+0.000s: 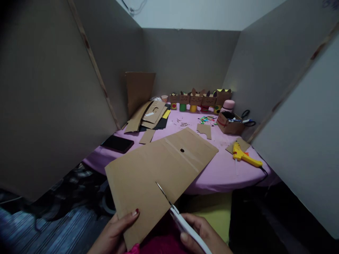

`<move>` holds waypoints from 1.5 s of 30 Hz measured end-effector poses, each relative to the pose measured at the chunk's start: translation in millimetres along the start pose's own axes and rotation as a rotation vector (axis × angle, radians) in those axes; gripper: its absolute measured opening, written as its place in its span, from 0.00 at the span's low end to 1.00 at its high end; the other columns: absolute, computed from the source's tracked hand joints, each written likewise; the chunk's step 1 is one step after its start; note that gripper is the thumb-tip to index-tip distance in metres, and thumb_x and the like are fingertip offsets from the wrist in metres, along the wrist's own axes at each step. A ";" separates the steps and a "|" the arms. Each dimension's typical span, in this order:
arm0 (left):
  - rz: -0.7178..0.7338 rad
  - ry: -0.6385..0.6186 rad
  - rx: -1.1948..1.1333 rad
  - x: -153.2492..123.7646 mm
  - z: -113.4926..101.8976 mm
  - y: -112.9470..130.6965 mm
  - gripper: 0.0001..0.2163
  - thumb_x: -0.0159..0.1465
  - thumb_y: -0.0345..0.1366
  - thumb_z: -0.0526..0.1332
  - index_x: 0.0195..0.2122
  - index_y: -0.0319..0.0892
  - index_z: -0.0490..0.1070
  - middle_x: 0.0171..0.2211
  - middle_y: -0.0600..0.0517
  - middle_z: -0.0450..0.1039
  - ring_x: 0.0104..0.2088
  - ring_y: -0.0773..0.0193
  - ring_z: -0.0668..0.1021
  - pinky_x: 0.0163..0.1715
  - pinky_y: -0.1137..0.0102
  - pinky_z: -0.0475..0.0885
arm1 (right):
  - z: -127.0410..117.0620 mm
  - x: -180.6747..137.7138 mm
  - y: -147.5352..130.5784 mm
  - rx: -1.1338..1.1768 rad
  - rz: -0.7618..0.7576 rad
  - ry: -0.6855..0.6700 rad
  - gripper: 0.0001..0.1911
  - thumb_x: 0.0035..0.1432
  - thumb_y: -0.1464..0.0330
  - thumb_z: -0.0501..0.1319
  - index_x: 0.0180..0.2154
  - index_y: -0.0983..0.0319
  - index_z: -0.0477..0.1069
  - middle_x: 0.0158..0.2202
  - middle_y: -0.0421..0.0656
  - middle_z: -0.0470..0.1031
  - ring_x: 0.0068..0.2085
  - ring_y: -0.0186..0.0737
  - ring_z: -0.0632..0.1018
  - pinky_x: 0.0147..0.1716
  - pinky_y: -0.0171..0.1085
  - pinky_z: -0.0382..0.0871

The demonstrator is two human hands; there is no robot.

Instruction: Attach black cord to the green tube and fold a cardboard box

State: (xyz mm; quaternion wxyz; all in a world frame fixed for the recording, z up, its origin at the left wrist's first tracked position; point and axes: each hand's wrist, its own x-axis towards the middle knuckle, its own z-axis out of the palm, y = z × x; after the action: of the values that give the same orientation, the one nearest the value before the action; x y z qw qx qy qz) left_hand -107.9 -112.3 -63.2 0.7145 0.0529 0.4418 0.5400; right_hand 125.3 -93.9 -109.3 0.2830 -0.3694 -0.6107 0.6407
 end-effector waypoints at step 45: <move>0.051 -0.012 0.038 -22.7 28.6 35.4 0.33 0.51 0.31 0.66 0.57 0.43 0.56 0.41 0.41 0.77 0.40 0.47 0.78 0.43 0.56 0.69 | -0.1 -10.0 -42.5 0.134 0.108 0.029 0.27 0.47 0.53 0.63 0.47 0.61 0.68 0.34 0.43 0.71 0.31 0.34 0.71 0.27 0.29 0.66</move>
State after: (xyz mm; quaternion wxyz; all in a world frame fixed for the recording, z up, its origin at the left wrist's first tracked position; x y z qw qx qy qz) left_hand -114.5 -104.8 -13.4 0.7020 0.0810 0.4463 0.5490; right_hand 127.3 -98.0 -65.9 0.2808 -0.3912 -0.5417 0.6890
